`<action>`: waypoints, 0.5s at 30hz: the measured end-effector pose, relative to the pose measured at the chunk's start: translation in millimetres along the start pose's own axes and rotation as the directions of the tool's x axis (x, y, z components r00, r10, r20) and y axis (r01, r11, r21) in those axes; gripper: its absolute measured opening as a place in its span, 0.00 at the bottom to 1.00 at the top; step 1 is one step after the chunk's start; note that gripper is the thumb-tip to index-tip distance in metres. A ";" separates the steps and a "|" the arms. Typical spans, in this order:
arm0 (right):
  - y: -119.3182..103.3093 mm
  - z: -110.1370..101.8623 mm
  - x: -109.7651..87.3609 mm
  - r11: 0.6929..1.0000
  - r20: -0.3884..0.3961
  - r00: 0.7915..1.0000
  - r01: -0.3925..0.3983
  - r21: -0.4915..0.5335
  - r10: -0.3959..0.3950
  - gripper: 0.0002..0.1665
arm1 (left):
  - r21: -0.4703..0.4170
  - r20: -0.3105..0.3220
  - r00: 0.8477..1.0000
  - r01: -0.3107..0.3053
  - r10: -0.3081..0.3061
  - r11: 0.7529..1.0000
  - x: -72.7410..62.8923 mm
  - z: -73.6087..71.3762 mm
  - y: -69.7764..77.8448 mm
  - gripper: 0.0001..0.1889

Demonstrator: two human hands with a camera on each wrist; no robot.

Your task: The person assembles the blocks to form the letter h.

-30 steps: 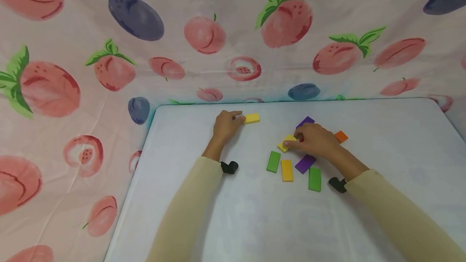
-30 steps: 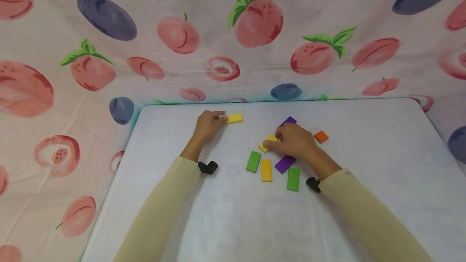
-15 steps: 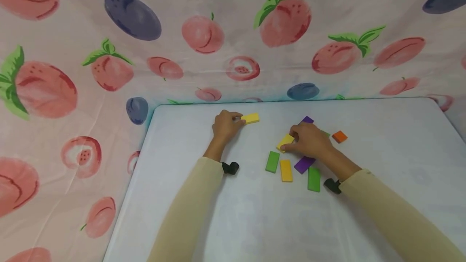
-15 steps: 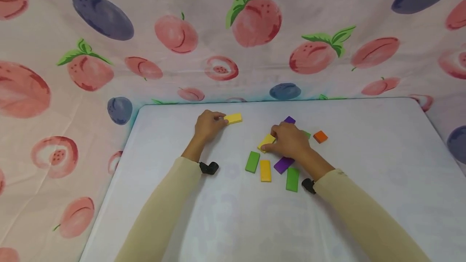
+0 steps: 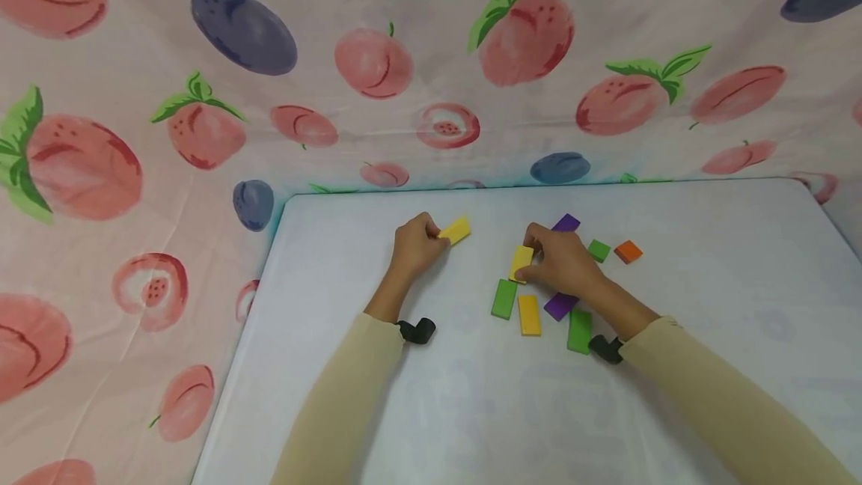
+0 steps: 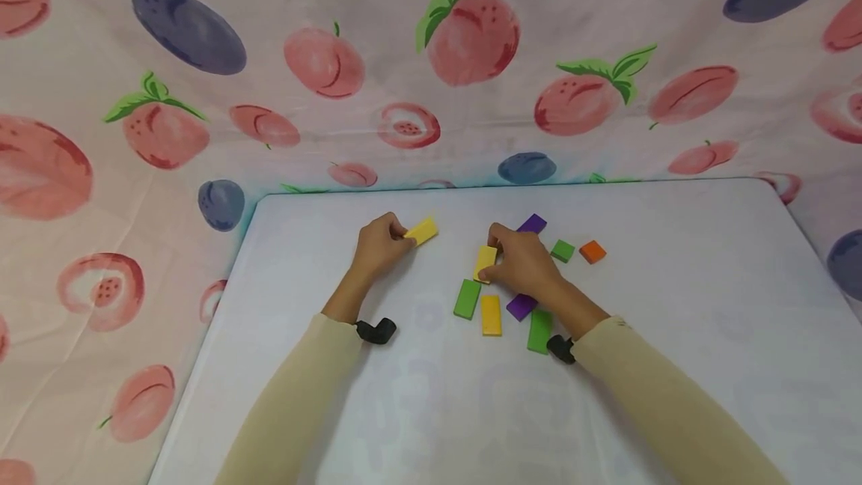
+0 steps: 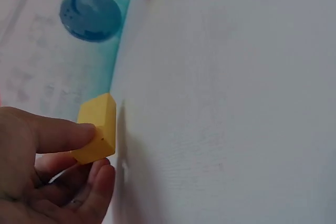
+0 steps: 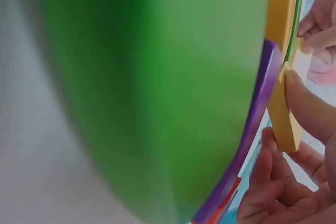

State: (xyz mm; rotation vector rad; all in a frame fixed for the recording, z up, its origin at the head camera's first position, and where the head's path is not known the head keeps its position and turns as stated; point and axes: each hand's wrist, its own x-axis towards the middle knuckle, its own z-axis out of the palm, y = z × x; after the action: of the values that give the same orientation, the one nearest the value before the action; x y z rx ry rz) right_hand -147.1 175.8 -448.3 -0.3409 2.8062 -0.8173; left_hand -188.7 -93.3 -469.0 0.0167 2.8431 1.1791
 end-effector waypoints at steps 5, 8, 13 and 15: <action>-1.4 0.9 2.9 0.996 -0.036 0.999 -0.024 0.089 0.028 0.23 | -0.178 0.144 0.982 0.150 -0.125 0.972 -19.3 -14.8 0.2 0.13; -3.1 -1.7 4.7 0.983 -0.034 0.997 -0.067 0.170 0.074 0.22 | -0.313 0.289 0.943 0.257 -0.166 0.914 -30.9 -23.2 -2.7 0.24; -13.0 -8.2 6.6 0.911 0.032 0.986 -0.165 0.378 0.165 0.24 | -0.422 0.446 0.886 0.335 -0.128 0.842 -53.1 -32.3 -13.8 0.37; -17.8 -8.0 8.2 0.839 0.091 0.978 -0.208 0.502 0.188 0.25 | -0.440 0.473 0.874 0.343 -0.111 0.830 -62.4 -33.5 -18.9 0.35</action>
State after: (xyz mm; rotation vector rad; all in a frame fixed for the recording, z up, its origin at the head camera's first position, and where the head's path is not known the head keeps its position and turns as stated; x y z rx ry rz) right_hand -154.0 162.9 -432.9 0.0244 2.4035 -1.4273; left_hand -128.2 -132.5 -455.4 -0.0855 2.0151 1.5975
